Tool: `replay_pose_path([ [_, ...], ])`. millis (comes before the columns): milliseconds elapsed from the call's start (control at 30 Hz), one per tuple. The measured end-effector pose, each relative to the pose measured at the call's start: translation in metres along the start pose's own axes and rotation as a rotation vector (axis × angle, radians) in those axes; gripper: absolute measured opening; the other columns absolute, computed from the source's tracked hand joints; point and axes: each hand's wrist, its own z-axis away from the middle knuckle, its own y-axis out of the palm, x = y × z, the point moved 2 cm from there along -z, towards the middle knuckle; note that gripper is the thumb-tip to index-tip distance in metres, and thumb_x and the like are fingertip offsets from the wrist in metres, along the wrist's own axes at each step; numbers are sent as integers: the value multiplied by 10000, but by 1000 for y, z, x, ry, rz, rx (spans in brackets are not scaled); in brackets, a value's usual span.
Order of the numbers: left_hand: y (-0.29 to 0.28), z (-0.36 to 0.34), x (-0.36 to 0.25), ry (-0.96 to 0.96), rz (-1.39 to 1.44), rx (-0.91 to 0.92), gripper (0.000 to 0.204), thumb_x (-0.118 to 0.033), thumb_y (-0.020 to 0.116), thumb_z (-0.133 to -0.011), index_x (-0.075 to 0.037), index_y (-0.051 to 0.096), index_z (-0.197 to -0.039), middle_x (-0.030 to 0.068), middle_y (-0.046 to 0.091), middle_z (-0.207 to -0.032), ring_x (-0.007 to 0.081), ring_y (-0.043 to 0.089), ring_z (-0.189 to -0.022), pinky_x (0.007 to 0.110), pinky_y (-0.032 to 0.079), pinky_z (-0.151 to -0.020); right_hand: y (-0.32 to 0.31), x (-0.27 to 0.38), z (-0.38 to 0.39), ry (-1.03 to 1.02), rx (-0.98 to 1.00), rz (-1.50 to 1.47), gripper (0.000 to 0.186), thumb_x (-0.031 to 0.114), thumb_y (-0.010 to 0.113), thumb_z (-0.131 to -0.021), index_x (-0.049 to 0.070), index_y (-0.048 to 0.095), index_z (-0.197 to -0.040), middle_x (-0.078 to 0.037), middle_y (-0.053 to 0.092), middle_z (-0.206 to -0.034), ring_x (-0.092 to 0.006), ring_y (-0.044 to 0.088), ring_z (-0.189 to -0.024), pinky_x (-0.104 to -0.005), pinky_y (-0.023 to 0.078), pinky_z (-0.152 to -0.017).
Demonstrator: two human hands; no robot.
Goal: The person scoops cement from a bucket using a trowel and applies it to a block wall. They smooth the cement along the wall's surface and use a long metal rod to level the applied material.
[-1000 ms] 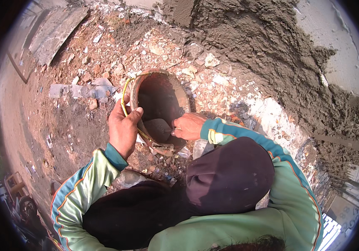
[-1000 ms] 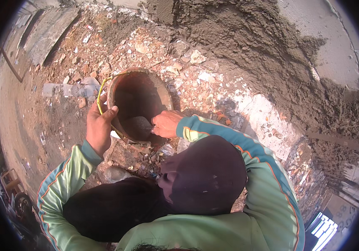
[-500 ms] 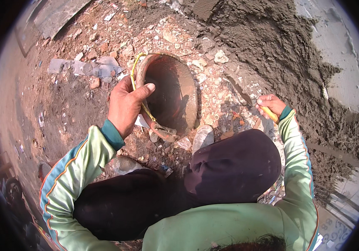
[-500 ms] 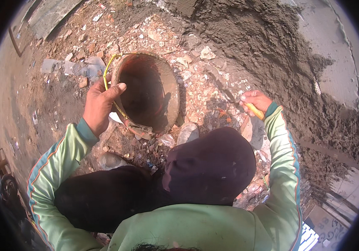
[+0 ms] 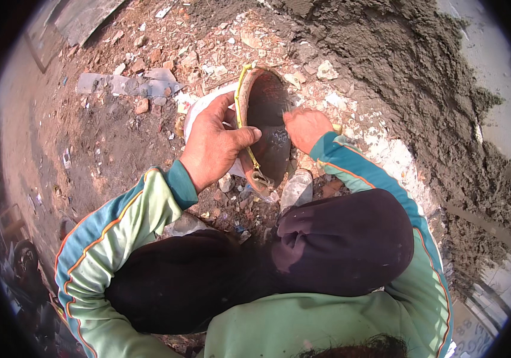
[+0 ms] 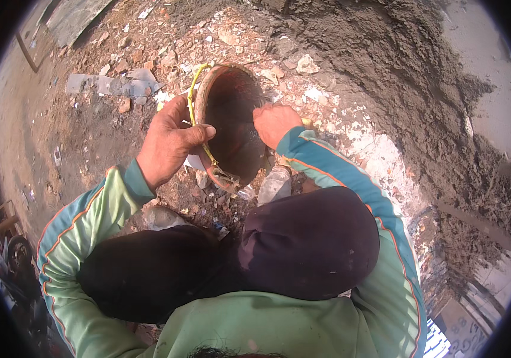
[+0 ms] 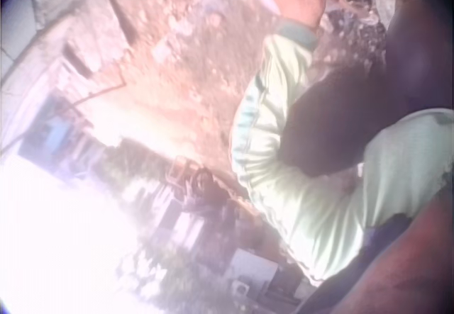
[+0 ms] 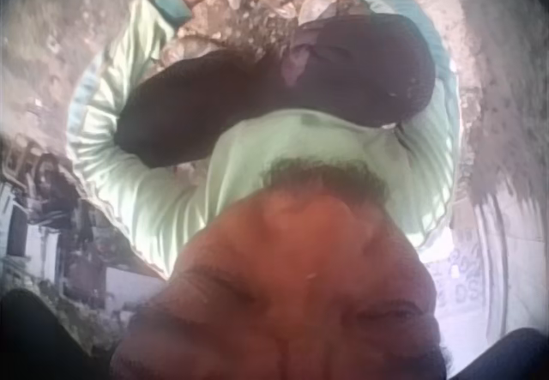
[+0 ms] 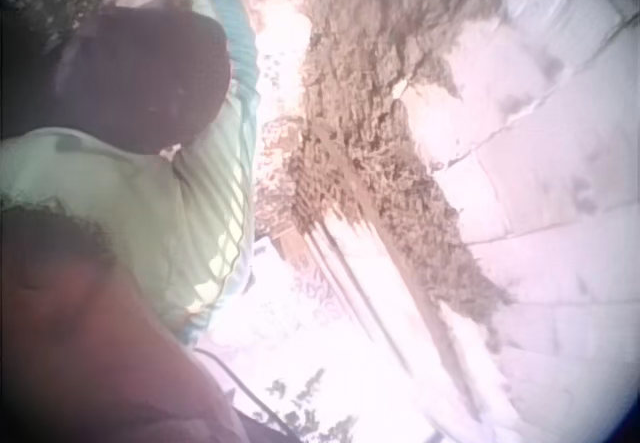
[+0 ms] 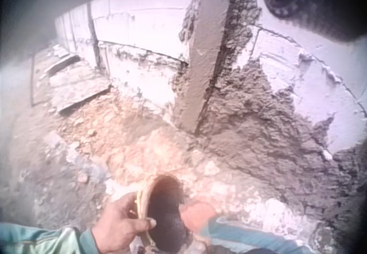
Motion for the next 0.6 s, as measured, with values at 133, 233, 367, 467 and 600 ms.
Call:
replay_pose_path([
  [133, -4, 11, 9, -30, 33, -68, 522, 21, 608, -837, -8, 501, -1347, 43, 634, -981, 111, 604, -773, 270, 506, -655, 12, 28, 7, -77, 210, -248, 295, 274, 638, -856, -1, 688, -950, -228, 698, -828, -419, 683, -817, -499, 538, -759],
  [233, -12, 12, 8, -29, 90, -78, 525, 26, 608, -829, -7, 501, -1342, 30, 630, -972, 106, 600, -773, 268, 507, -652, 12, 49, 21, -21, 221, -519, 358, 352, 633, -867, 20, 700, -983, -235, 697, -837, -441, 670, -833, -523, 521, -772],
  [367, -31, 1, 10, -20, 22, -97, 487, 1, 605, -830, -8, 535, -1311, 17, 607, -934, 103, 588, -750, 260, 512, -622, 16, 26, 28, -1, 127, -655, 368, 430, 658, -874, 104, 677, -1045, -163, 666, -775, -378, 648, -760, -464, 496, -696],
  [467, -53, 6, 7, -47, 138, -209, 533, -32, 581, -832, -15, 520, -1361, 9, 604, -920, 109, 587, -742, 282, 521, -633, -13, 4, 37, -7, 336, -705, 395, 422, 668, -872, 76, 674, -1064, -138, 679, -838, -295, 664, -830, -404, 509, -733],
  [600, -83, 8, 17, -80, 190, -276, 547, -63, 585, -842, -28, 511, -1383, -1, 601, -942, 114, 599, -772, 292, 524, -661, 4, -62, 52, 88, 505, -1370, 274, 290, 674, -919, 21, 667, -971, -61, 643, -732, -136, 602, -579, -258, 468, -522],
])
